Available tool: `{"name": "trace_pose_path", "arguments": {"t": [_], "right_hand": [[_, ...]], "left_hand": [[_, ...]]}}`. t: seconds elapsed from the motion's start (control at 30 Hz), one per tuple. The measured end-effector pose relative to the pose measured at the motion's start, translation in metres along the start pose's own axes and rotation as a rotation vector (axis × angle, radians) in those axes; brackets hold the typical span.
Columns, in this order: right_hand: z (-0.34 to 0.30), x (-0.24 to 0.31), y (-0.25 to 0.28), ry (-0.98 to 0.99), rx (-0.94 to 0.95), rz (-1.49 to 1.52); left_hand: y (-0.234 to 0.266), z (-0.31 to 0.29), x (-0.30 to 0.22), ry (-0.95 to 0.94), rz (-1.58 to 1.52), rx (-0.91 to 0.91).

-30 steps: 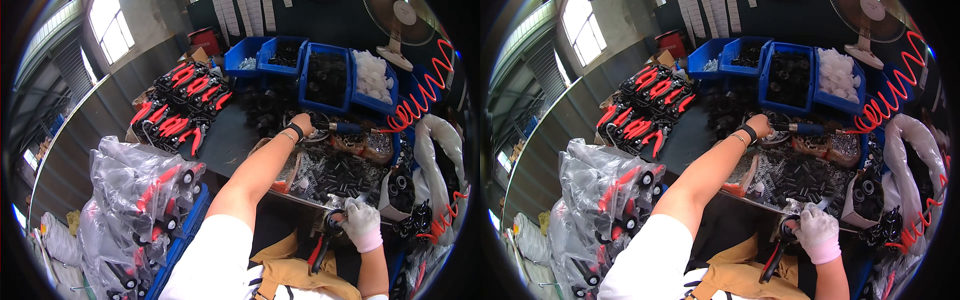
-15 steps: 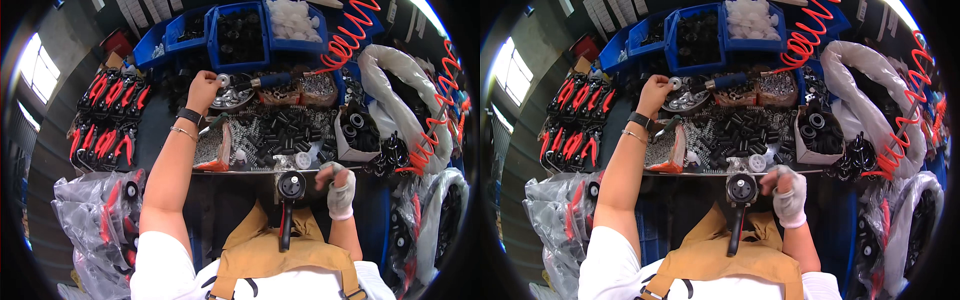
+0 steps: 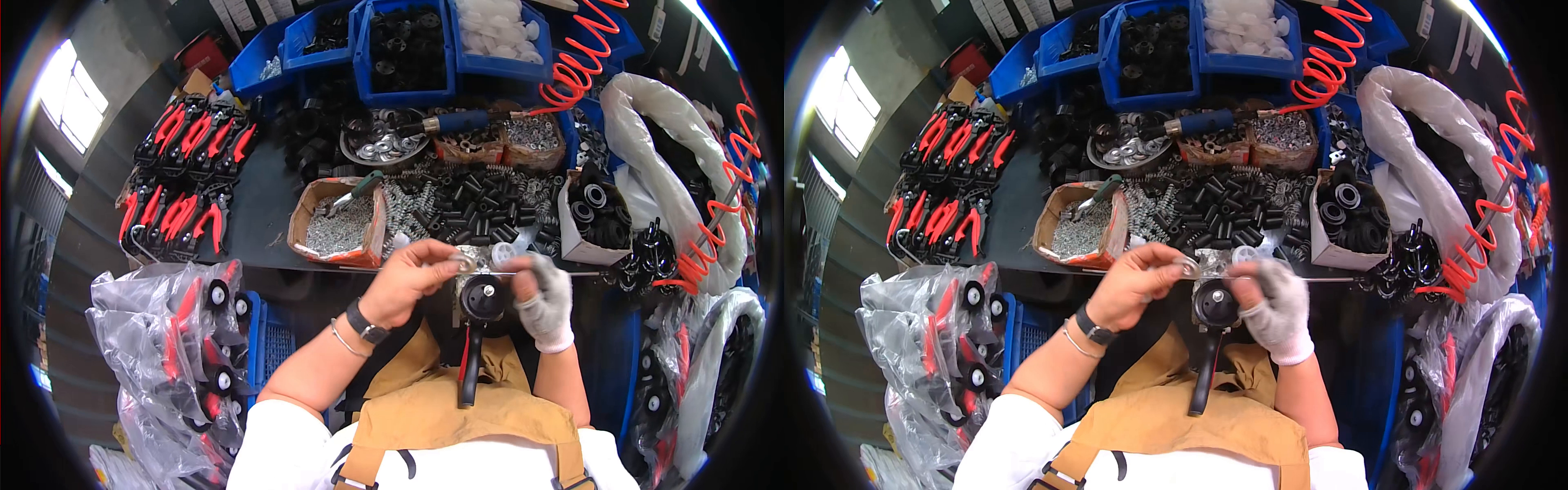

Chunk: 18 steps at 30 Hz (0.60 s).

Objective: The person assembles a mechanical structural assembly using a pneumatic power tool and a hand crimper, joining tubular parts, springs, washers, plastic fittings, and screws.

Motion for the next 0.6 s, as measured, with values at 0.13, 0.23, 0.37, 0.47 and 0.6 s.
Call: {"name": "trace_pose_path", "arguments": {"t": [0.13, 0.23, 0.37, 0.47, 0.6], "right_hand": [[-0.006, -0.016, 0.008, -0.184, -0.081, 0.141], [-0.001, -0.011, 0.0, 0.016, 0.041, -0.092], [-0.002, 0.005, -0.013, 0.165, 0.075, -0.1], [-0.005, -0.013, 0.0, -0.124, 0.021, 0.032], [-0.005, -0.008, -0.005, -0.01, 0.08, -0.075]], "left_hand": [[-0.013, -0.016, 0.042, 0.085, -0.249, -0.079], [-0.021, -0.02, 0.054, 0.072, -0.341, -0.118], [-0.032, -0.029, 0.06, 0.076, -0.444, -0.211], [-0.031, -0.029, 0.06, 0.065, -0.458, -0.26], [-0.033, -0.029, 0.061, 0.063, -0.465, -0.254]]}}
Point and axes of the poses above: each hand's wrist, its own z-axis towards the middle knuckle, its own y-axis out of the back of the hand, x = y × z, the point moved 7 cm from there along z, towards the middle knuckle, and after that the axes turned 14 degrees about z, right-handed, at the moved point
